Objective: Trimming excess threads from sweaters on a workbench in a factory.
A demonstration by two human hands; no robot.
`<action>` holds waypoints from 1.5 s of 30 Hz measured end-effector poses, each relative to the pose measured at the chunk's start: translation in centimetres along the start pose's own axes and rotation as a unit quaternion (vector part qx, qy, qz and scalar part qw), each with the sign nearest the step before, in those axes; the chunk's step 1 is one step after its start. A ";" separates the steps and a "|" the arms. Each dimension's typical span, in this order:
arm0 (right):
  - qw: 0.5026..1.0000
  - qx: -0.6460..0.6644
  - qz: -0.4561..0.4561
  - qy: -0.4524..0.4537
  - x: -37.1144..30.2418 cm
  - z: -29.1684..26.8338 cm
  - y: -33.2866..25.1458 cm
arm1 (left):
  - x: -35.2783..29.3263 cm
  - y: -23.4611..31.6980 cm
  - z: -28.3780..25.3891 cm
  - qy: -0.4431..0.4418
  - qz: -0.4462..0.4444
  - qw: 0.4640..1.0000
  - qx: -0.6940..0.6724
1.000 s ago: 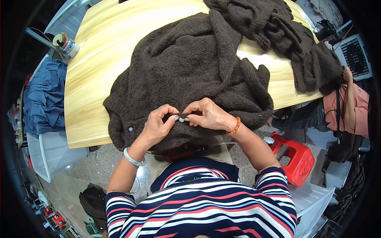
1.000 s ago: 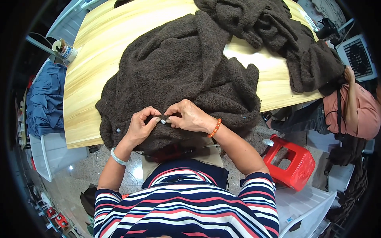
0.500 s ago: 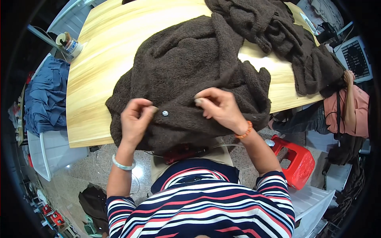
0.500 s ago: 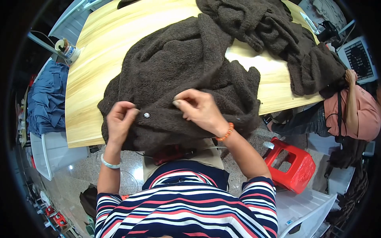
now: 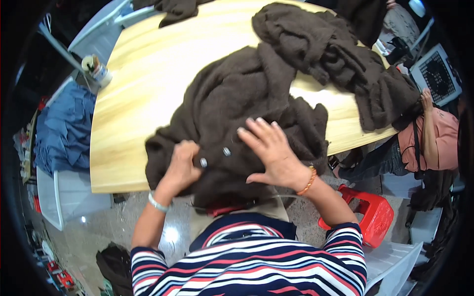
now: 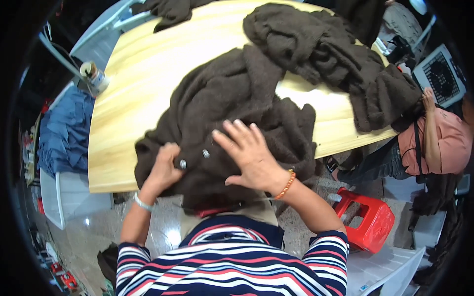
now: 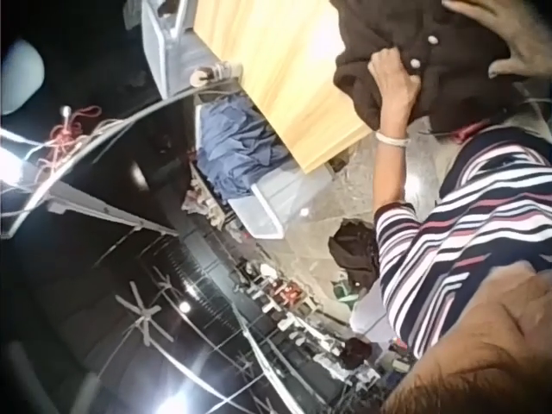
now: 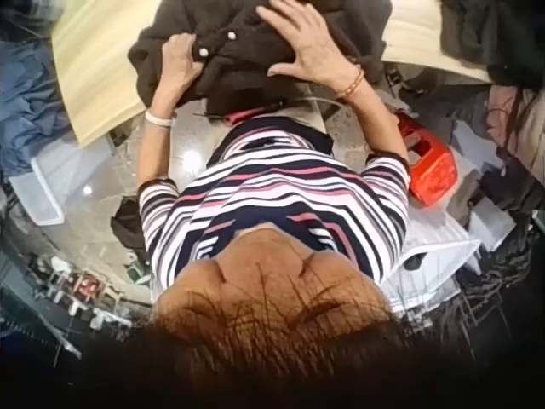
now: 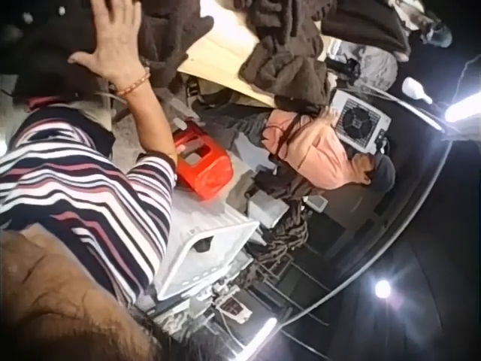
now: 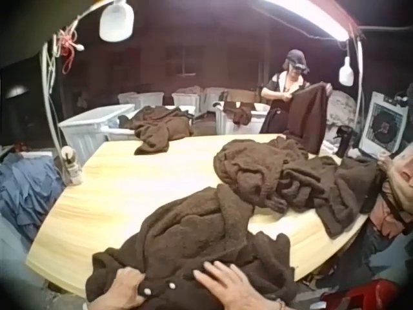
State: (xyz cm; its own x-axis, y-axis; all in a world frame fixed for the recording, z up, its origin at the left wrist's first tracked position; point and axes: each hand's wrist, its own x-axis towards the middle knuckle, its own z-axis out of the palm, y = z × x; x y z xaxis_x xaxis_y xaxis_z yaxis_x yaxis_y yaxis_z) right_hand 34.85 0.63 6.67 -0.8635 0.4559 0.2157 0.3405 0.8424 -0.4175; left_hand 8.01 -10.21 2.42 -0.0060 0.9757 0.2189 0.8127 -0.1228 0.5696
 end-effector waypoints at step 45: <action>0.982 0.183 -0.043 -0.004 2.7 -3.6 -2.1 | -3.9 5.6 5.4 -0.072 -0.137 0.732 -0.664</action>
State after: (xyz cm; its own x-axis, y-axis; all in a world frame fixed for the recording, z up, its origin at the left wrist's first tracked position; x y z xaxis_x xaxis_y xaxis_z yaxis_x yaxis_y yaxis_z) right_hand 33.14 1.18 11.33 -0.8868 0.3836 0.2578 0.1102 0.7172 -0.6881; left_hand 15.71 -13.72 0.46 0.0757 0.9941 -0.0781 -0.4907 0.1053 0.8650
